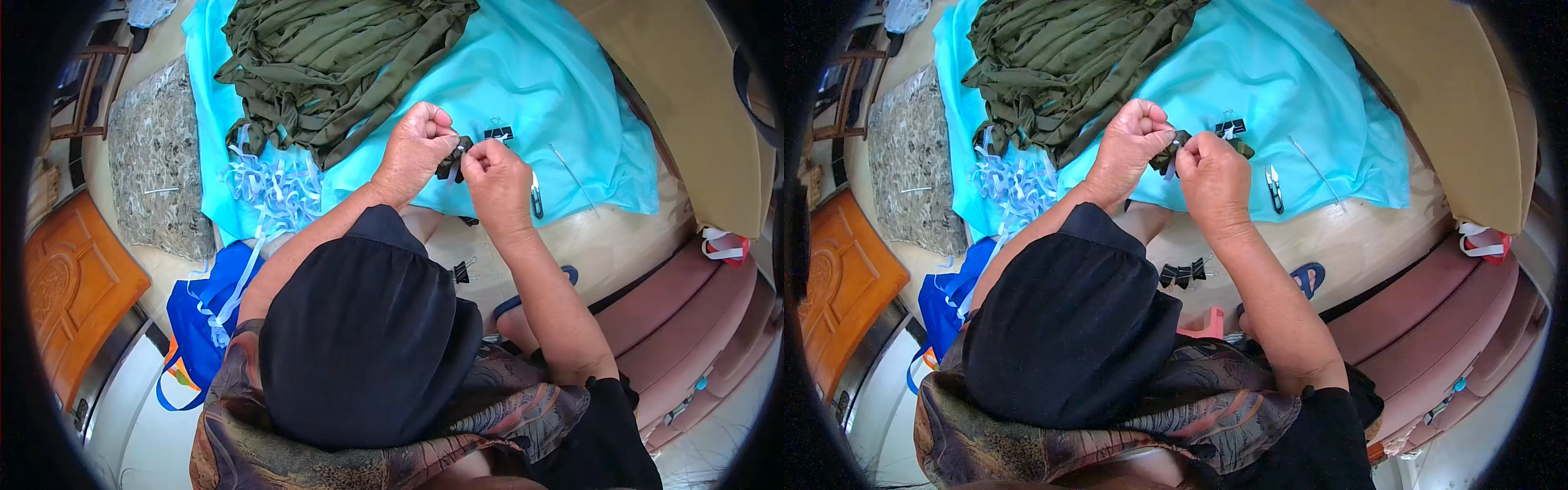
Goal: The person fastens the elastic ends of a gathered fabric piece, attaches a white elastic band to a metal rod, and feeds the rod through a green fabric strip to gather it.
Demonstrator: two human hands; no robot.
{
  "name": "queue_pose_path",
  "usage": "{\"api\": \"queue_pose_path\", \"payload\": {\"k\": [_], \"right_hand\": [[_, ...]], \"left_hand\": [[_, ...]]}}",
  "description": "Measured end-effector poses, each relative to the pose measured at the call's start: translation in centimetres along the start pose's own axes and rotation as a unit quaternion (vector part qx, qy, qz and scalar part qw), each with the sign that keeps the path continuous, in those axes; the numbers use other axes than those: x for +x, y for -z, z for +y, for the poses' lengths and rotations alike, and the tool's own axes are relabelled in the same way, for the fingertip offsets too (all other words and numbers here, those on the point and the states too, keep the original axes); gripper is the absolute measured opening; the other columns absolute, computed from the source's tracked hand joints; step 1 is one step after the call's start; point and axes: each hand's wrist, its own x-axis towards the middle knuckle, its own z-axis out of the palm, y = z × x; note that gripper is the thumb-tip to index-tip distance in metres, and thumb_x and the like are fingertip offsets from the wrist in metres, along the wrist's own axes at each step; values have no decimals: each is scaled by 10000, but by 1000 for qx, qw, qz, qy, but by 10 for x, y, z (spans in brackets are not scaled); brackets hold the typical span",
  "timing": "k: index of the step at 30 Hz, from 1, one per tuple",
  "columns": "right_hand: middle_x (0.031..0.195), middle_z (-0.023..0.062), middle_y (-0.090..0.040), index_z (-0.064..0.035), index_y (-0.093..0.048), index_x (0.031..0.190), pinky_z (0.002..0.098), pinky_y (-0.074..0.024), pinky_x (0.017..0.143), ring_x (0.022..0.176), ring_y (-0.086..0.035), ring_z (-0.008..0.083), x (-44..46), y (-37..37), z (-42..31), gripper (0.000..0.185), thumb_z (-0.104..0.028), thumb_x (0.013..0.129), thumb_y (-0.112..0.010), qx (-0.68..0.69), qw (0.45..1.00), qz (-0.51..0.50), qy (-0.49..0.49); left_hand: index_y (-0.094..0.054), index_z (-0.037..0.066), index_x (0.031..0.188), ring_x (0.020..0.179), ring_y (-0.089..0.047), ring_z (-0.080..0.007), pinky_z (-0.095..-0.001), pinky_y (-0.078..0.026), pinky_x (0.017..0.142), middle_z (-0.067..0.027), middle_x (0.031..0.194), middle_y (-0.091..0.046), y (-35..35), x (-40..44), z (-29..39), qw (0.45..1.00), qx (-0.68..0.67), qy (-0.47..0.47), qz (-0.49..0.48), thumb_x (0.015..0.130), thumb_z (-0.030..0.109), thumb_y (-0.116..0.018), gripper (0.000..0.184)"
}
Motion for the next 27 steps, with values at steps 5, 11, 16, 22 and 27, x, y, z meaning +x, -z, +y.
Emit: {"api": "queue_pose_path", "payload": {"k": [5,11,16,22,27], "right_hand": [[633,118,-648,-19,-662,761,361,-505,565,563,-634,209,4,-5,3,109,-125,787,-665,114,990,-16,-79],[690,80,-653,39,-649,829,285,-526,506,567,-612,121,3,3,-13,153,-110,838,-616,300,923,-54,-236],[745,91,-659,50,-635,866,277,-541,491,565,-617,124,7,1,-11,161,-107,847,-602,343,894,-60,-282],[743,94,-660,45,-632,870,275,-543,483,575,-625,124,5,-5,-2,143,-89,854,-585,324,911,-61,-250],[727,86,-652,39,-631,872,276,-541,477,574,-625,119,3,-8,3,129,-77,856,-575,308,923,-60,-224]], "left_hand": [[-509,11,989,800,-592,-93,-234,-489,717,-52,863,-621,-3,2,-3,992,102,-76,19,853,-29,-619,179],[-515,9,963,799,-614,-94,-245,-506,671,-72,874,-647,-11,1,-6,981,149,-124,7,867,-43,-611,145],[-537,12,945,754,-615,-109,-266,-504,645,-74,817,-651,-13,1,-4,980,164,-113,14,855,-17,-632,134],[-538,-9,963,772,-614,-113,-261,-503,678,-78,831,-657,-9,2,-4,990,128,-58,23,847,-17,-627,146],[-539,-14,978,789,-614,-112,-252,-501,712,-77,863,-663,-6,3,-6,993,106,-42,29,843,-20,-624,160]]}}
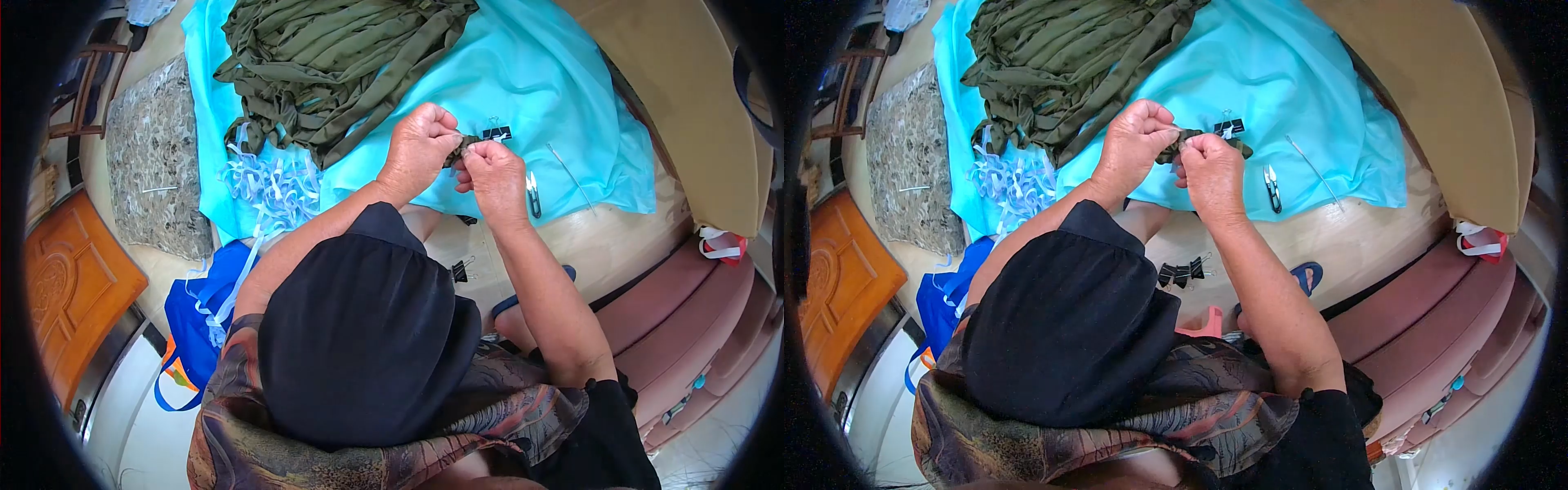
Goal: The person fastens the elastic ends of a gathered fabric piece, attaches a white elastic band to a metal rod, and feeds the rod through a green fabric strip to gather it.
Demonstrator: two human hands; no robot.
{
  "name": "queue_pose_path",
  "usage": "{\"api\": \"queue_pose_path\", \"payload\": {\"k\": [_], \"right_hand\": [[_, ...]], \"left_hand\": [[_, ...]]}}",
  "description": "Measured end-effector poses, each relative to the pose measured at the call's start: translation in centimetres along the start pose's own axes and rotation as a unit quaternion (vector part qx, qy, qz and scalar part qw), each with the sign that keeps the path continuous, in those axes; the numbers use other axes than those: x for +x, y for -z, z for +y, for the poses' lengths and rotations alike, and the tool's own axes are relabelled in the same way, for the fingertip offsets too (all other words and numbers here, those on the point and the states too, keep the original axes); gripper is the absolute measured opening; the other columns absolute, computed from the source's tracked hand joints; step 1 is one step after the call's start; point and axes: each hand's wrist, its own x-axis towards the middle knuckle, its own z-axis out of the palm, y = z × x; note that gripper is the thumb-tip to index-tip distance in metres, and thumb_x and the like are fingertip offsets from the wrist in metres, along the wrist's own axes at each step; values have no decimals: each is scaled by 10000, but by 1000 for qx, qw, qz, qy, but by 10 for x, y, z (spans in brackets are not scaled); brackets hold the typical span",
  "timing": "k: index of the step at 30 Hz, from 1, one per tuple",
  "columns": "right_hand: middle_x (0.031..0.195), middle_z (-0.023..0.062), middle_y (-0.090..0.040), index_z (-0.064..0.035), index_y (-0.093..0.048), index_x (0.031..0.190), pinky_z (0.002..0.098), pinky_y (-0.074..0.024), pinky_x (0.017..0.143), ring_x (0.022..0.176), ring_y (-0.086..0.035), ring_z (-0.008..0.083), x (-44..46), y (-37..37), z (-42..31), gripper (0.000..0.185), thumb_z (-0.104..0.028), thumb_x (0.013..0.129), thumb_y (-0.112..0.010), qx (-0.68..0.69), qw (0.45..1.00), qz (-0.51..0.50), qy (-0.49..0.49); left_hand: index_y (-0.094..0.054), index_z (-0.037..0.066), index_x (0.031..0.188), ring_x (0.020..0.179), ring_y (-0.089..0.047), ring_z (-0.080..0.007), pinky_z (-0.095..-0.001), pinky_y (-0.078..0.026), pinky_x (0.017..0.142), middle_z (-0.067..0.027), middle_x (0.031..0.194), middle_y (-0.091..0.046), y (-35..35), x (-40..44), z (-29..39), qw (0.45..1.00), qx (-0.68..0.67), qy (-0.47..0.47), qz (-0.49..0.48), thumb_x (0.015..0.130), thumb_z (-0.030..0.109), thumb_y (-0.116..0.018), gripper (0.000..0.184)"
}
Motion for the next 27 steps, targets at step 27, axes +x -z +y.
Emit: {"api": "queue_pose_path", "payload": {"k": [27], "right_hand": [[553,16,-490,-32,-584,714,233,-314,386,433,-397,78,6,30,-19,77,-77,767,-618,195,978,-47,-64]], "left_hand": [[-622,5,1023,812,-589,-90,-239,-475,753,-35,916,-661,5,1,-9,994,-78,71,-39,874,-7,-577,156]]}}
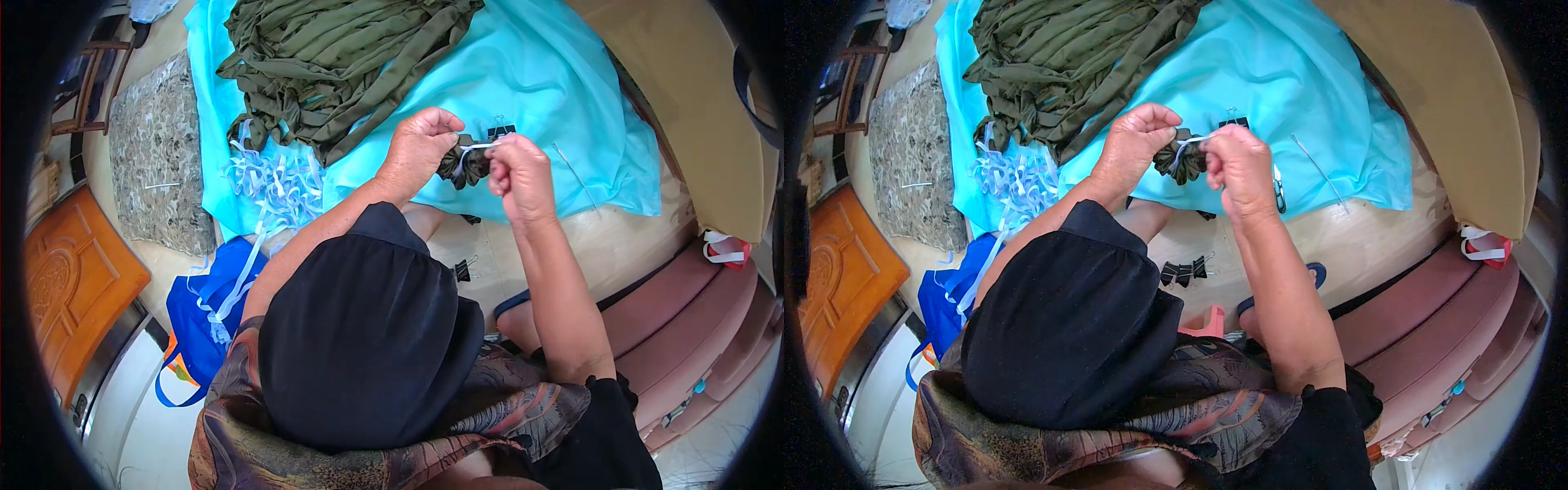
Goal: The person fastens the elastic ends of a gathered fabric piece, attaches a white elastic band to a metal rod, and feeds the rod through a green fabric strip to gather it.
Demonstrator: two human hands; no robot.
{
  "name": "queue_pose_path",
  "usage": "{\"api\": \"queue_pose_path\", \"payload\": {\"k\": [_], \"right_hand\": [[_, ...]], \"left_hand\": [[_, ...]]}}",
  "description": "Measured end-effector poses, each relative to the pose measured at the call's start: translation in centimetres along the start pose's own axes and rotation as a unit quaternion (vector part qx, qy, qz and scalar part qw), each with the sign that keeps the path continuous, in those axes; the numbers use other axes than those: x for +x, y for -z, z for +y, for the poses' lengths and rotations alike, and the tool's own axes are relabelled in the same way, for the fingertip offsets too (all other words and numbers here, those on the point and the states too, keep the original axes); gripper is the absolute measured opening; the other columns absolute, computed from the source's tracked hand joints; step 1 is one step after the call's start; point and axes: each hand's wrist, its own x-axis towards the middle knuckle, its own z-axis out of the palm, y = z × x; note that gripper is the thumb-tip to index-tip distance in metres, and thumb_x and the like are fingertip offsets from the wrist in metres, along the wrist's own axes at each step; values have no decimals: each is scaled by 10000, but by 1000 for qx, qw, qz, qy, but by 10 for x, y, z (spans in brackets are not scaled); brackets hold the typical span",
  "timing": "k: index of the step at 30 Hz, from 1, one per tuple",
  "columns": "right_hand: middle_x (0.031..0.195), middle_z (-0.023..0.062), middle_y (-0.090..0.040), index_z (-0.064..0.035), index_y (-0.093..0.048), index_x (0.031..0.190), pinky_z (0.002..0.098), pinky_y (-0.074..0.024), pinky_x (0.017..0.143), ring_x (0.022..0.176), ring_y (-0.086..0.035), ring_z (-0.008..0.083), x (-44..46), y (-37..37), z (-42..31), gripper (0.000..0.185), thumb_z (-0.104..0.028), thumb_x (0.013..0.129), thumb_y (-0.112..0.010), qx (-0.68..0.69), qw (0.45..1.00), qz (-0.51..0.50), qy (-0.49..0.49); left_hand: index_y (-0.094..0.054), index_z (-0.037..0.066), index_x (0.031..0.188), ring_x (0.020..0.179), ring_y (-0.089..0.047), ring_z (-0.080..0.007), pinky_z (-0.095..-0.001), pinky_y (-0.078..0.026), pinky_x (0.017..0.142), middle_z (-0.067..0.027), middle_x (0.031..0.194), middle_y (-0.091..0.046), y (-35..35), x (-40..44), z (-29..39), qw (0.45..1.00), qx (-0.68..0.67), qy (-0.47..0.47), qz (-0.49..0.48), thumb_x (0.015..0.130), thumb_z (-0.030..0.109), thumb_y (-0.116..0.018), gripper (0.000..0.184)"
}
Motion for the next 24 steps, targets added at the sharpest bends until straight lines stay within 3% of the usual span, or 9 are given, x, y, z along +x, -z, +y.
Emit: {"api": "queue_pose_path", "payload": {"k": [2,5,9,18,21,24], "right_hand": [[559,15,-485,-25,-583,727,237,-314,382,425,-386,82,8,16,-4,71,-71,773,-612,72,997,-11,-5],[561,11,-482,-30,-582,716,240,-319,380,419,-372,82,5,12,-4,74,-68,776,-605,38,999,4,-14],[572,7,-503,-43,-588,710,242,-328,380,431,-394,72,3,9,-2,96,-78,795,-619,-26,1000,0,-9],[636,5,-579,-42,-591,757,240,-429,480,545,-523,72,-6,5,3,207,-201,827,-703,-195,978,-21,66],[652,48,-612,-35,-584,766,292,-459,509,576,-579,127,-13,8,12,262,-242,812,-739,-327,937,-44,114],[665,99,-623,-26,-572,771,360,-471,536,587,-601,231,-15,2,16,259,-212,782,-753,-474,856,-25,204]], "left_hand": [[-658,14,1064,826,-582,-83,-239,-472,771,-15,928,-660,-2,-8,12,999,-3,33,-39,891,7,-560,199],[-684,37,1094,844,-570,-72,-239,-466,793,6,940,-660,-4,-7,14,995,21,35,-91,906,26,-543,235],[-692,39,1052,822,-564,-65,-233,-467,758,25,890,-652,-5,-10,18,992,33,48,-114,901,125,-640,182],[-628,33,827,715,-504,-45,-222,-428,649,47,761,-584,-4,-2,10,995,84,30,-45,886,130,-667,119],[-611,43,801,700,-490,-44,-225,-419,634,49,754,-567,-4,0,3,997,73,3,-38,884,106,-653,112],[-608,53,801,709,-492,-44,-219,-415,637,49,764,-565,-7,-2,7,997,69,12,-35,886,91,-637,98]]}}
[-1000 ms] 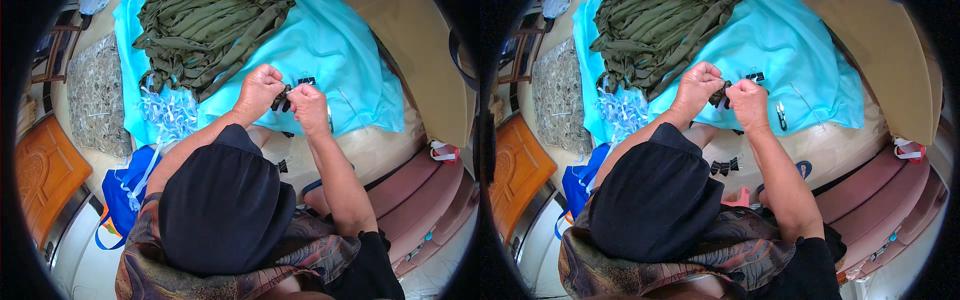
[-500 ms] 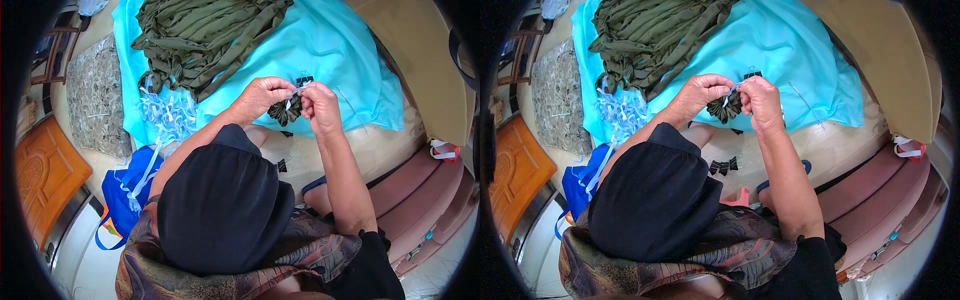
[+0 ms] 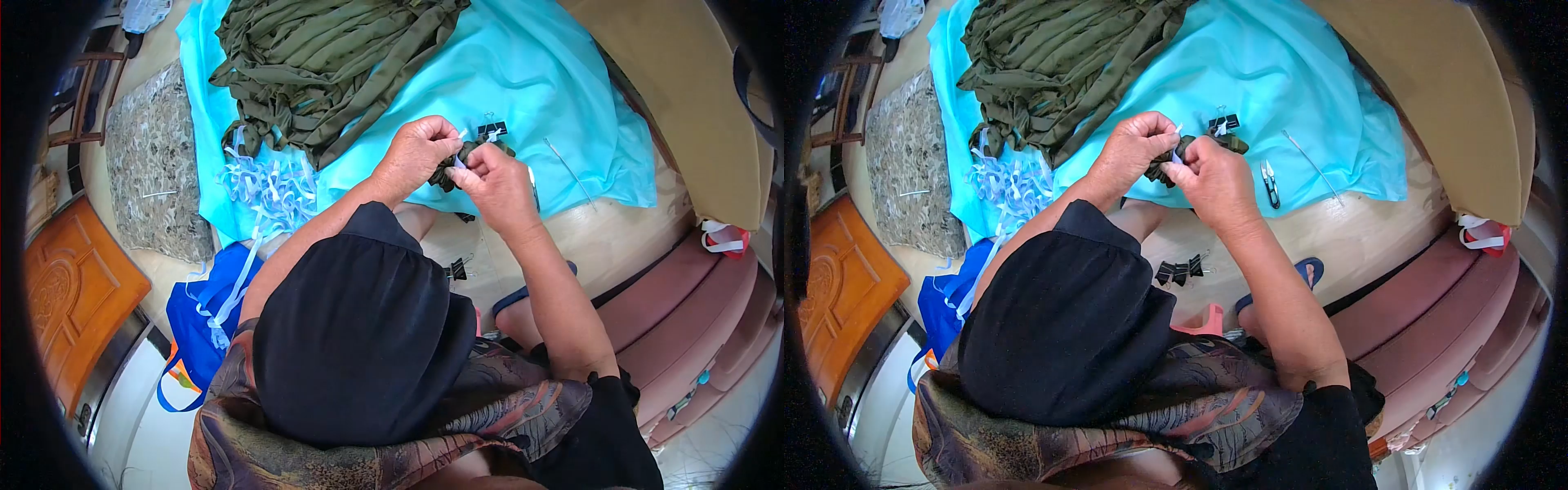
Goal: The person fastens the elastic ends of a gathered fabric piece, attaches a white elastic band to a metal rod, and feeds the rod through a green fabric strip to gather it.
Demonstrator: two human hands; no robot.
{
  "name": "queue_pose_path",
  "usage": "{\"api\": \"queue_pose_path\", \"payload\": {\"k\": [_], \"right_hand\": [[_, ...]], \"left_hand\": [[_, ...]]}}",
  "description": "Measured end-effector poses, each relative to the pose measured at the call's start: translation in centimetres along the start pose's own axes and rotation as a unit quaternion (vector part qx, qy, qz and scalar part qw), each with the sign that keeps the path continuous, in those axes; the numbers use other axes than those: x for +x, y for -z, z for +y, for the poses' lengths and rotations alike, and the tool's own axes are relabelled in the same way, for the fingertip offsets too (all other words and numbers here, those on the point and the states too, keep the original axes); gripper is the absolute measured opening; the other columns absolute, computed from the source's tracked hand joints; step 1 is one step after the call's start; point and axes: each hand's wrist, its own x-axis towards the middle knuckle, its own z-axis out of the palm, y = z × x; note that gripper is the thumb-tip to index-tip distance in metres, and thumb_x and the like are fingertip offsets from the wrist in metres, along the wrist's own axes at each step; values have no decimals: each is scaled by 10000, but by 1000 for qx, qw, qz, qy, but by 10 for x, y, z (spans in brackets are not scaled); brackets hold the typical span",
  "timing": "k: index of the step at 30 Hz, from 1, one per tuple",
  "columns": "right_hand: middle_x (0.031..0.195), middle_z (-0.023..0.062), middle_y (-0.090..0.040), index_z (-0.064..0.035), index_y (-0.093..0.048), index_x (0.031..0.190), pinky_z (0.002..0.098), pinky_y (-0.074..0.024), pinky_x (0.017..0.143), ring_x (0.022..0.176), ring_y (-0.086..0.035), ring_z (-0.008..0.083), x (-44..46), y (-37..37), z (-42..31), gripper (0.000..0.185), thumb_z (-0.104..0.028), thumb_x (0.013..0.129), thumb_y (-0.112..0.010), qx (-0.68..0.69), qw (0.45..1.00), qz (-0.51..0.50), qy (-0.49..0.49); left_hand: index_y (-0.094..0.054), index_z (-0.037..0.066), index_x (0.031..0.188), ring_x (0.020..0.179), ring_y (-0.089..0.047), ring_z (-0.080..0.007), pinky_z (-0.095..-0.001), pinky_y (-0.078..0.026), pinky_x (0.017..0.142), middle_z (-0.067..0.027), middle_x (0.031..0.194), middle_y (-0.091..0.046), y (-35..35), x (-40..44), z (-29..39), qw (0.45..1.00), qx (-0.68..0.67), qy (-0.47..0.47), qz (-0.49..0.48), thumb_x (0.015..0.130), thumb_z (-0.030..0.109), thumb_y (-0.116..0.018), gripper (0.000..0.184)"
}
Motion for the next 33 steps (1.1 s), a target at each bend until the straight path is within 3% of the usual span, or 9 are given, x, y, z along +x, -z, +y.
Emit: {"api": "queue_pose_path", "payload": {"k": [6,9,12,15,21,24,27,30,33], "right_hand": [[882,116,-650,-36,-566,766,417,-486,651,776,-610,307,0,4,-7,169,-104,735,-718,-125,987,42,90],[992,126,-637,-32,-555,765,411,-492,721,893,-597,320,2,14,-9,141,-50,726,-689,-125,952,99,262],[1007,131,-634,-22,-553,773,408,-497,769,926,-586,342,3,17,-15,130,-6,716,-668,-108,932,89,333],[1005,121,-645,-23,-563,793,407,-499,799,924,-596,323,2,14,-13,120,9,730,-660,-108,926,96,348],[893,126,-661,-21,-575,863,367,-516,691,765,-627,309,5,9,5,97,-18,814,-658,106,991,24,79],[838,128,-651,-23,-569,869,347,-514,644,703,-619,318,3,6,5,100,-43,835,-661,95,987,31,124],[783,105,-611,-40,-538,814,366,-503,617,687,-601,313,1,0,5,140,-79,829,-672,-8,979,111,172],[734,87,-551,-63,-498,762,392,-483,579,659,-580,303,0,9,-6,198,-118,812,-682,-187,951,119,215],[710,79,-505,-78,-473,744,407,-467,570,671,-567,297,1,19,-15,227,-134,788,-688,-244,937,116,221]], "left_hand": [[-591,73,828,698,-476,-36,-210,-397,619,57,772,-557,3,2,-7,1000,-7,-16,-18,913,109,-614,95],[-588,82,841,688,-469,-34,-212,-392,607,62,773,-553,4,1,-4,999,-34,21,-32,924,125,-606,95],[-590,87,842,689,-472,-34,-213,-396,606,63,772,-554,4,-4,4,999,-32,21,-38,929,136,-604,101],[-594,88,847,697,-475,-32,-210,-395,612,61,770,-556,4,-5,9,998,-3,38,-41,930,144,-608,101],[-592,66,853,743,-502,-51,-222,-417,675,42,780,-572,5,2,-5,999,16,-23,-33,926,132,-613,100],[-586,48,849,758,-506,-64,-230,-429,705,28,786,-575,5,2,-5,998,-27,-56,-33,928,111,-605,103],[-581,37,845,766,-516,-68,-236,-436,722,19,798,-584,3,2,-5,995,-23,-99,-24,929,95,-598,103],[-578,40,850,771,-540,-81,-252,-444,714,0,797,-605,2,1,0,992,61,-112,-15,912,71,-598,73],[-579,45,866,770,-551,-93,-270,-452,702,-15,780,-603,1,-2,6,973,170,-153,-7,886,44,-602,31]]}}
